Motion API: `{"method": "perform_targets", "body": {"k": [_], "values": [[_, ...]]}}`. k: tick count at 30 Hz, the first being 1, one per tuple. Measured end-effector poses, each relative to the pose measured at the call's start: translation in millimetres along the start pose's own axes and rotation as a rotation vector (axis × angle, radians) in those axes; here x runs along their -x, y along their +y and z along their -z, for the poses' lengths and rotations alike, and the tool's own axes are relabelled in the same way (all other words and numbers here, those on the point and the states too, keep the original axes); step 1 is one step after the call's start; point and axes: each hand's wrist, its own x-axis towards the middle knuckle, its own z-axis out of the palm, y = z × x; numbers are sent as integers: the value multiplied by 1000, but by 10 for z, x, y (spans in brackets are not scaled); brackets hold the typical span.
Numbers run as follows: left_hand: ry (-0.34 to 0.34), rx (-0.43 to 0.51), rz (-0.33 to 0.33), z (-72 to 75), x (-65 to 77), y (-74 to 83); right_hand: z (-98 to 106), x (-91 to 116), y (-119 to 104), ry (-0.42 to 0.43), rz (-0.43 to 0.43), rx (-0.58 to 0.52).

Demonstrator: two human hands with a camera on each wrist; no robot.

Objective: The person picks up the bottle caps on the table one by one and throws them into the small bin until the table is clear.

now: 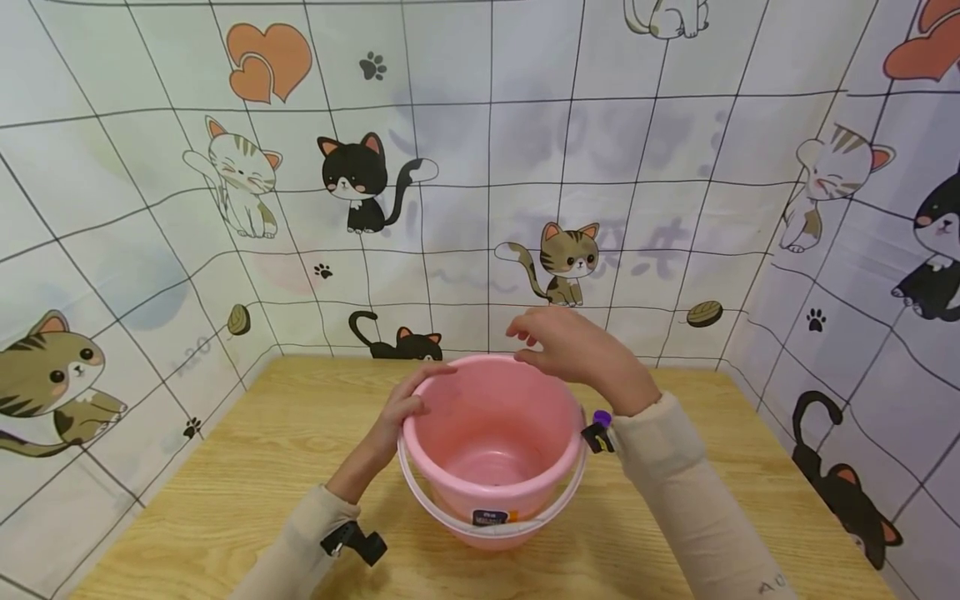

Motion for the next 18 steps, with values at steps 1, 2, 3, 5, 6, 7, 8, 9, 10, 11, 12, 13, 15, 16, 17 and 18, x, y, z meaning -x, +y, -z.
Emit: {"method": "perform_targets", "body": {"k": [1,2,3,5,6,7,8,9,10,11,12,13,15,16,17,18], "values": [[0,1,1,2,0,2,-4,11,13,2,-4,1],[0,2,1,4,0,2,-9,20,25,3,-6,3],[0,4,2,6,1,3,-15,29,37,3,-9,2],[-1,10,4,10,2,5,-28,48,61,0,-19,-7],[-1,11,5,12,3,5,-34,56,72,-1,-24,-12],[-2,13,5,13,3,4,-39,66,82,-5,-32,-15],[-3,15,5,13,3,4,-44,74,92,-7,-37,-19],[-3,16,5,13,3,4,-48,83,103,-9,-42,-20],[-3,16,4,12,4,3,-52,90,114,-9,-45,-19],[-2,16,4,12,3,3,-55,100,123,-9,-48,-15],[-2,15,3,10,3,2,-57,111,132,-8,-50,-11],[-2,14,3,9,3,1,-59,123,143,-5,-49,-6],[0,10,4,5,2,-2,-64,149,170,1,-47,0],[1,8,5,4,1,-4,-66,167,185,2,-52,-2],[2,6,5,3,1,-5,-68,186,202,1,-60,-7],[1,5,6,3,1,-7,-69,205,220,0,-68,-10]]}}
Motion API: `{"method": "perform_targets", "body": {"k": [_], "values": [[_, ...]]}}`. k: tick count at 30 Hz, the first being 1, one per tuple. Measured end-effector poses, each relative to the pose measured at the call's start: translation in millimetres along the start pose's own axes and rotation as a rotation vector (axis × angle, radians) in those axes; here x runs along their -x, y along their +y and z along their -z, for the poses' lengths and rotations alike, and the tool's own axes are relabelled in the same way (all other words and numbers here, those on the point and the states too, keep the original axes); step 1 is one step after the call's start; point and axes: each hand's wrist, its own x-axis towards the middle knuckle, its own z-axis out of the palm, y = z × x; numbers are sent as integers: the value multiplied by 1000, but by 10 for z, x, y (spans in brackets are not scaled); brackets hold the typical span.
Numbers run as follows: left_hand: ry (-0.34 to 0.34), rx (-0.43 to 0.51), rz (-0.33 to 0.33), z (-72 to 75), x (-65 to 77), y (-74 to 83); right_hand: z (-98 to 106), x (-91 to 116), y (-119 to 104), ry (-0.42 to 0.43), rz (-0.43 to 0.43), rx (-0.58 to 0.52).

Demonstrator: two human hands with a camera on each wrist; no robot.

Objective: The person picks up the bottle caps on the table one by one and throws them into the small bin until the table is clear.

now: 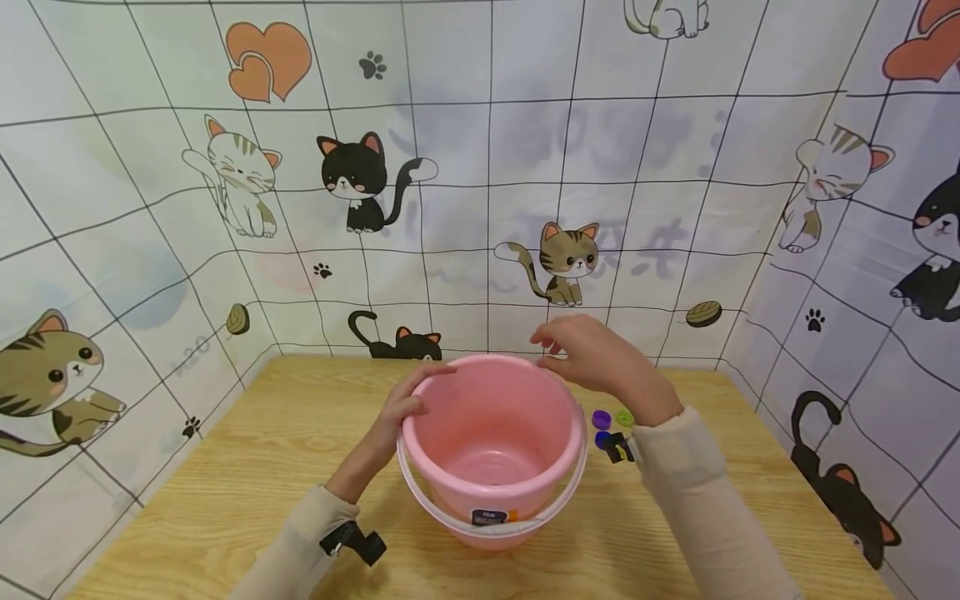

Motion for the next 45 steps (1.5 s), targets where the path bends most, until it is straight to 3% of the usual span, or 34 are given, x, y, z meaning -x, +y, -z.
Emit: {"method": "perform_targets", "body": {"k": [12,23,45], "values": [[-1,-8,-4,1,6,6,-84,229,251,-19,-80,1],[3,-2,-5,1,8,-5,-397,417,489,-43,-113,-76],[4,7,-12,-1,-4,1,-989,743,807,55,-146,-130]]}}
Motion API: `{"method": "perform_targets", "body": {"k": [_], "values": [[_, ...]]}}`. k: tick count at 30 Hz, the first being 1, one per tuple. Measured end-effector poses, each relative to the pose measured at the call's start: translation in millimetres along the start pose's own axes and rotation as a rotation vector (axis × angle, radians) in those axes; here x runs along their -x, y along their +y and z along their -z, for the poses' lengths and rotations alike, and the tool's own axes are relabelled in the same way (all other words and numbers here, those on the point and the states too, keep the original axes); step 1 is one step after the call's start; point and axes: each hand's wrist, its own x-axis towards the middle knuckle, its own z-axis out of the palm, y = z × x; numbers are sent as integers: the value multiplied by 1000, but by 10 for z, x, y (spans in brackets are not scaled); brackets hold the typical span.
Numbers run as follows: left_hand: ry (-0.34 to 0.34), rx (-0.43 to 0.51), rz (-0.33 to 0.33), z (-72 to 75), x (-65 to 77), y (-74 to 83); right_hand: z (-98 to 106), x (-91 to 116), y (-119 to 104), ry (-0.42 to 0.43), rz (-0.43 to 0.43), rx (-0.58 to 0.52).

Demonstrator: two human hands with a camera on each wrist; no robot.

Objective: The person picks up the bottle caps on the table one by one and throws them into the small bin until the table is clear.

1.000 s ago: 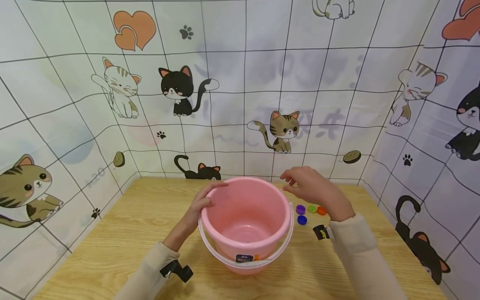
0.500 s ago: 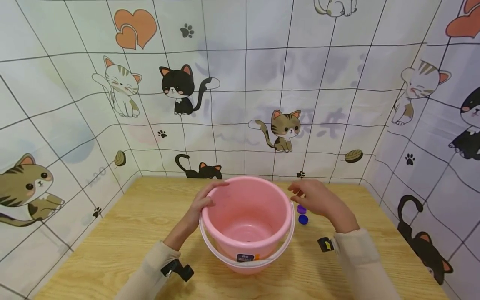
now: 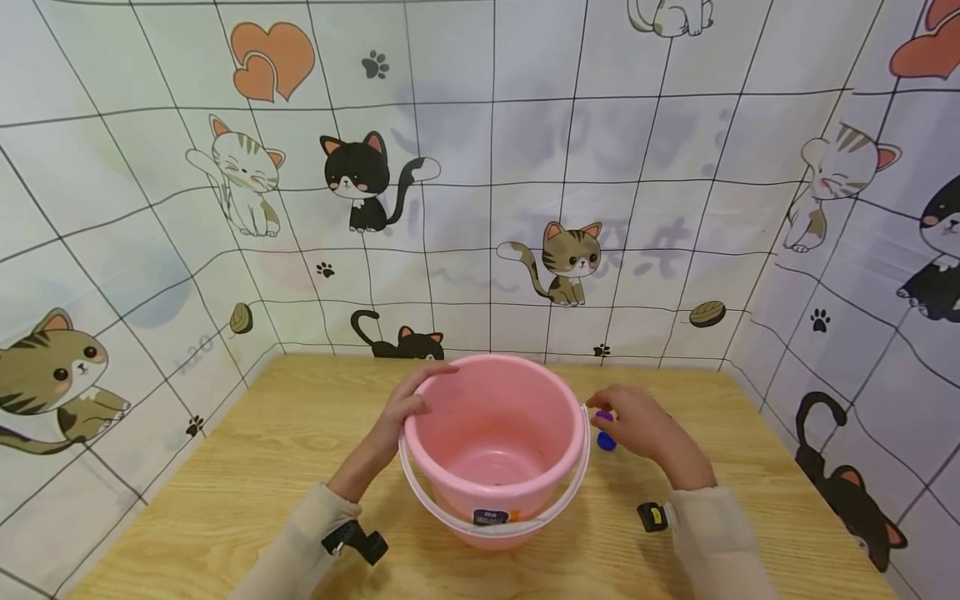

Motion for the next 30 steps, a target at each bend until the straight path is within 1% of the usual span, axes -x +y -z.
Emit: {"method": "perform_targets", "body": {"k": [7,12,15,22,30], "values": [[-5,2,3,-9,-1,20,-151,52,137,14,-35,7],[-4,8,7,-8,0,17,-228,83,194,-2,-42,-8],[-5,5,8,-5,-1,10,-247,103,214,-1,-38,-23],[-2,3,7,4,-2,0,-272,121,271,1,-42,-4],[-3,-4,0,9,-1,6,-333,127,334,-14,-51,-16]]}}
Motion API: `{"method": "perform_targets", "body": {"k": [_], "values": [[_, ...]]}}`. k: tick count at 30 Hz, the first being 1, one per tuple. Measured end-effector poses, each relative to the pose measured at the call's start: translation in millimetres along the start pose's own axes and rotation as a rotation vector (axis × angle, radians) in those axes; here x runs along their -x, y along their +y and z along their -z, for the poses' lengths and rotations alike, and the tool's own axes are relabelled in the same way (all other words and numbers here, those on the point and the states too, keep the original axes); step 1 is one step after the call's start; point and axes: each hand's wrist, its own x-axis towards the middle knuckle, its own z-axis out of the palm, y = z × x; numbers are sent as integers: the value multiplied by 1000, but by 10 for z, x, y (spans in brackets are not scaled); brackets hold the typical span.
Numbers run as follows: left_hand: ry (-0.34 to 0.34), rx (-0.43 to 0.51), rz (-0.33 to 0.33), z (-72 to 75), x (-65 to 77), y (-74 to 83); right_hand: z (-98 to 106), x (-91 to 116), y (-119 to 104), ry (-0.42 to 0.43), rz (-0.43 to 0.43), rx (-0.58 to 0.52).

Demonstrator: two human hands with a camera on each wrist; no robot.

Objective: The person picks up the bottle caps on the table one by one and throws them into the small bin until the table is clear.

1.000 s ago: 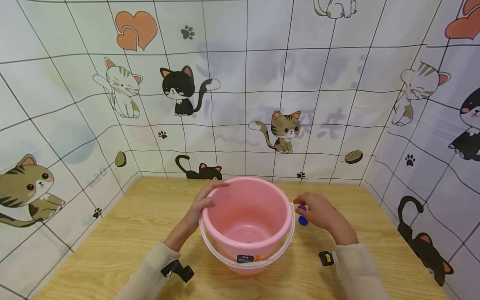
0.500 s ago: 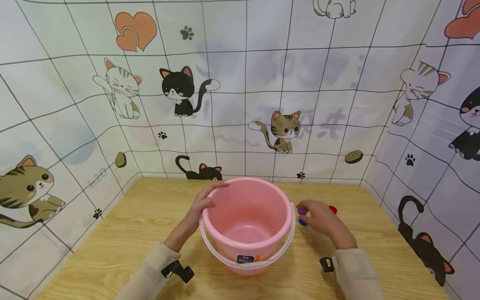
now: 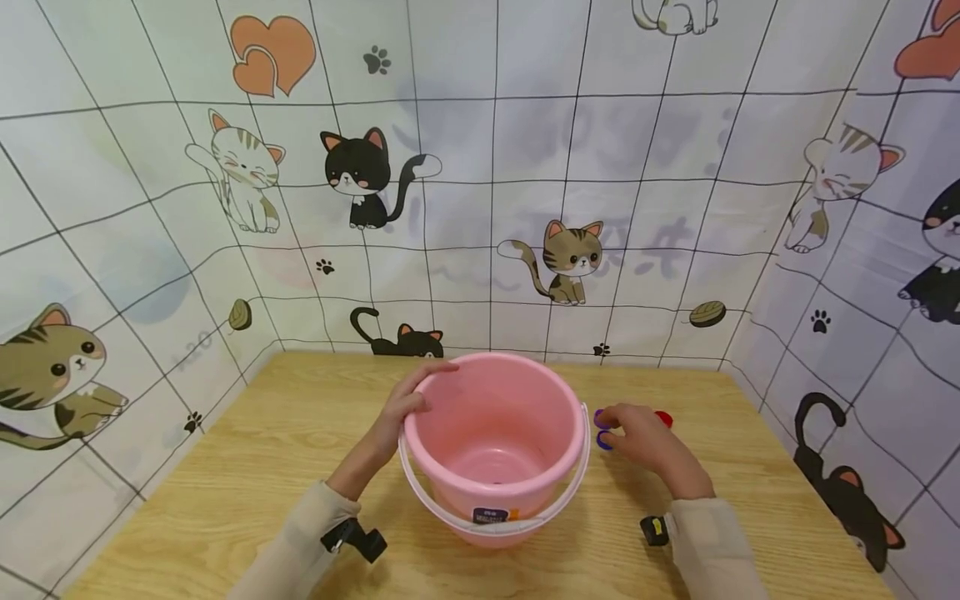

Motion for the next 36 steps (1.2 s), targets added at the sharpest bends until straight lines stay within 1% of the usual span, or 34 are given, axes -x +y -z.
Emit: {"method": "perform_targets", "body": {"k": [4,12,17,24,36], "values": [[0,-1,8,2,11,8,-27,0,-2,-2,-1,-3],[6,-8,17,5,25,8,-31,37,27,-7,-40,1],[6,0,8,2,12,4,-32,35,63,-22,-39,-13],[5,0,1,-9,-3,11,-51,23,81,-21,-36,-23],[7,-8,0,-12,-5,14,-68,33,91,-60,-67,-60]]}}
